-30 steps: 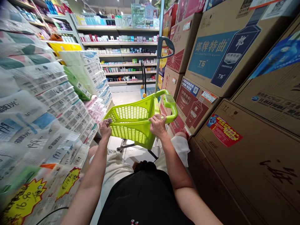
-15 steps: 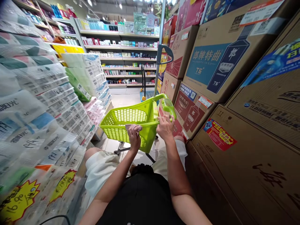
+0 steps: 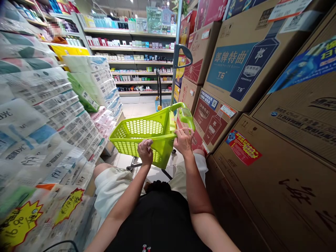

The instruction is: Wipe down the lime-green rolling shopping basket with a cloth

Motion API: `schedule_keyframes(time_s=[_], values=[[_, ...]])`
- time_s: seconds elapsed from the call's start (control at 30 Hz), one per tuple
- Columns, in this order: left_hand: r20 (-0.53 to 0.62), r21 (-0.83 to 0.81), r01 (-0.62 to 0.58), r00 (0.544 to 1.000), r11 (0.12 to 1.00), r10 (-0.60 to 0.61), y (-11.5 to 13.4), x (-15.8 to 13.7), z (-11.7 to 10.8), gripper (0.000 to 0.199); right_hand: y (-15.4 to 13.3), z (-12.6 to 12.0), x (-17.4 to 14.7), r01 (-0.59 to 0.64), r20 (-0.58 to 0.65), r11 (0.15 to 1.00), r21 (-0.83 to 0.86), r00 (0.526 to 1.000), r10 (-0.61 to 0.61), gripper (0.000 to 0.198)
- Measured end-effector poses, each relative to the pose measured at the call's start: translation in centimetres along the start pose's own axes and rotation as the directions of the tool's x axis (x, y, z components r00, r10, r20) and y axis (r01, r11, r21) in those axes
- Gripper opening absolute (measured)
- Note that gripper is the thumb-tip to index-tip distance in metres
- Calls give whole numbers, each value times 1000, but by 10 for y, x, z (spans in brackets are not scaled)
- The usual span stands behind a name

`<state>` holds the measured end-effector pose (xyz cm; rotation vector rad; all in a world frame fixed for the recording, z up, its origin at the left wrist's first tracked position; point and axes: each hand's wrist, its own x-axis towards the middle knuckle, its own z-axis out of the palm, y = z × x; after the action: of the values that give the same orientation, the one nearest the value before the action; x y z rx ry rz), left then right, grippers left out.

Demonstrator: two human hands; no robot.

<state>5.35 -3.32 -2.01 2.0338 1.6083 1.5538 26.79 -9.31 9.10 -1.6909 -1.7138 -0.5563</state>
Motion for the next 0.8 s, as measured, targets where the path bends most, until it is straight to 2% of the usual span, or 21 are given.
schedule_keyframes(time_s=[0.07, 0.17, 0.23, 0.33, 0.43, 0.53, 0.63, 0.73, 0.8], values=[[-82, 27, 118, 990, 993, -115, -11, 3, -2, 45, -1, 1, -1, 3, -10, 1000, 19, 1000, -3, 30], [-136, -3, 168, 976, 986, -167, 2, 0, 3, 43, -4, 3, -3, 7, -29, 999, 44, 1000, -6, 29], [-100, -54, 96, 990, 994, -101, 25, -7, 10, 42, -5, 4, -3, 17, -23, 999, 37, 1000, -16, 31], [2, -127, -71, 997, 989, 72, 60, -16, 18, 42, -5, 3, -4, 34, -6, 999, 8, 999, -34, 32], [63, -132, -175, 981, 976, 184, 72, -18, 16, 40, -2, 2, -4, 32, -9, 999, 11, 999, -32, 31], [88, -81, -136, 986, 987, 143, 47, -11, 4, 37, 0, 0, -5, 27, -8, 999, 32, 1000, -27, 31], [-2, 0, 88, 996, 996, -88, 3, 2, -13, 42, 2, -1, -5, 34, -15, 999, 41, 999, -33, 31], [-148, 24, 302, 944, 953, -295, -27, 13, -26, 45, 2, -1, -6, 34, -27, 999, 40, 999, -33, 30], [-190, 5, 358, 917, 934, -351, -30, 15, -26, 44, 1, 0, -6, 31, -32, 999, 39, 999, -30, 30]])
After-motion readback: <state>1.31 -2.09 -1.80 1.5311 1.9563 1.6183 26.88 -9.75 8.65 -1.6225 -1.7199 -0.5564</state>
